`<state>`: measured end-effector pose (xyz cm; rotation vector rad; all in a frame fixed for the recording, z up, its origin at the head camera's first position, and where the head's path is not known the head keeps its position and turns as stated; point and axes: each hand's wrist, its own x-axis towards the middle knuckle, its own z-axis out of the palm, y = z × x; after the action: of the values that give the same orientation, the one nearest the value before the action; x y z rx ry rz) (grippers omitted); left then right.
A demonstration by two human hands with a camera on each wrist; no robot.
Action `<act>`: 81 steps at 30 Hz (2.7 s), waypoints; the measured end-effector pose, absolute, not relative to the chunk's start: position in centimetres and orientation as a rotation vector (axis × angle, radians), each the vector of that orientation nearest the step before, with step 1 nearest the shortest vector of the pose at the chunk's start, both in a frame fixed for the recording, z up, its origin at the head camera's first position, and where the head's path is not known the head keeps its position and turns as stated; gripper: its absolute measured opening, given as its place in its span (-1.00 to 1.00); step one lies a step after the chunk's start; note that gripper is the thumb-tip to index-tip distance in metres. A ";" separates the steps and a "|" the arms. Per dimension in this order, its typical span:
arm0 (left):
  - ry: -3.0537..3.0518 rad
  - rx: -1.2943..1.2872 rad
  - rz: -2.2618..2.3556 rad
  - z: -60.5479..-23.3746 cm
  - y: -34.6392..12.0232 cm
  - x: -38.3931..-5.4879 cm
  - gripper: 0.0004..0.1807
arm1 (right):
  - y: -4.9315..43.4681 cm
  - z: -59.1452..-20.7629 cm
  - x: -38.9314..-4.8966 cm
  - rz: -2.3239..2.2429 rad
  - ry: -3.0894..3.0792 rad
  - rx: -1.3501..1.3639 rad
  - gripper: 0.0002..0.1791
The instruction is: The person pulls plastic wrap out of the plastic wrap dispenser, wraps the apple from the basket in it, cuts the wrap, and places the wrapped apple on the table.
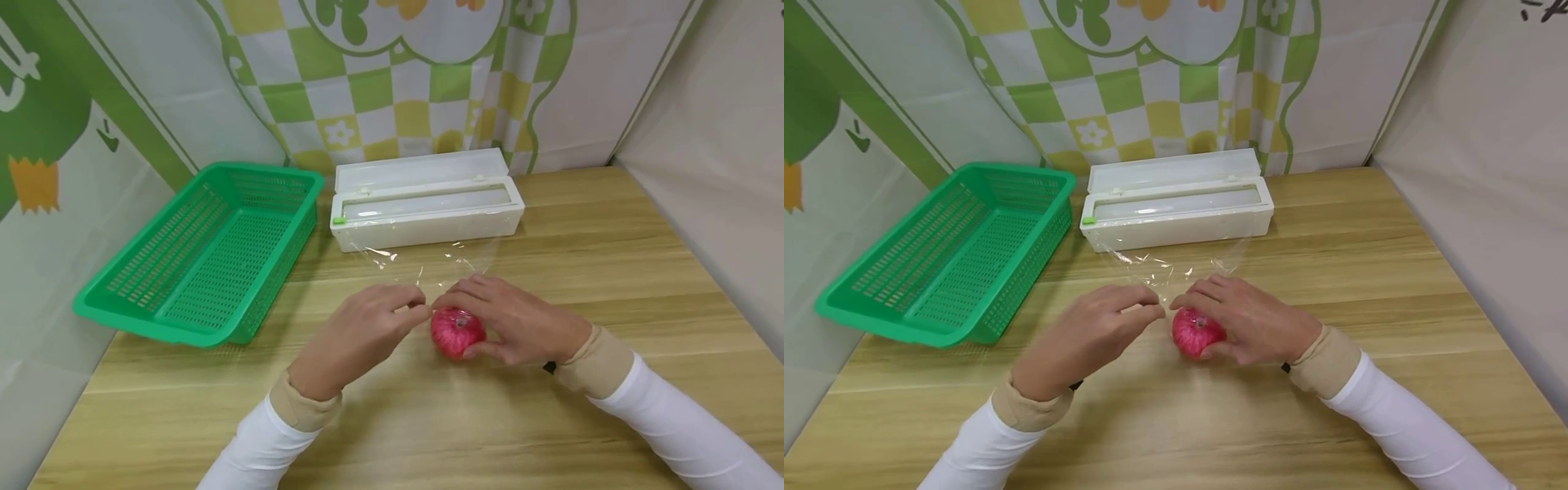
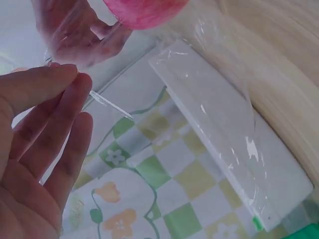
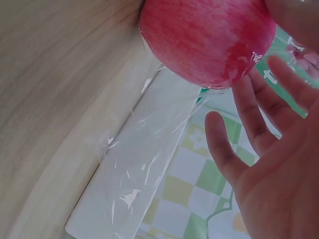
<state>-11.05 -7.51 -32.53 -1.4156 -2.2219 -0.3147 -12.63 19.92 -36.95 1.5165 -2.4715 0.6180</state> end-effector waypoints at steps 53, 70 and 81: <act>-2.400 -1.285 -0.659 -38.4 -2.5 -13.7 -0.85 | 20.8 -37.8 -13.3 0.509 -2.198 1.343 -0.30; -2.576 -1.332 -0.737 -37.5 -3.6 -13.9 -0.80 | 21.4 -38.1 -13.9 0.548 -2.222 1.322 -0.48; -2.661 -1.463 -0.614 -36.6 -5.0 -13.5 -0.08 | 21.7 -38.4 -14.2 0.588 -2.307 1.245 -0.57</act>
<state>-13.55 -5.04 -36.57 -1.4626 -2.6608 -0.6139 -14.19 21.65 -38.44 1.2450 -2.3071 0.5875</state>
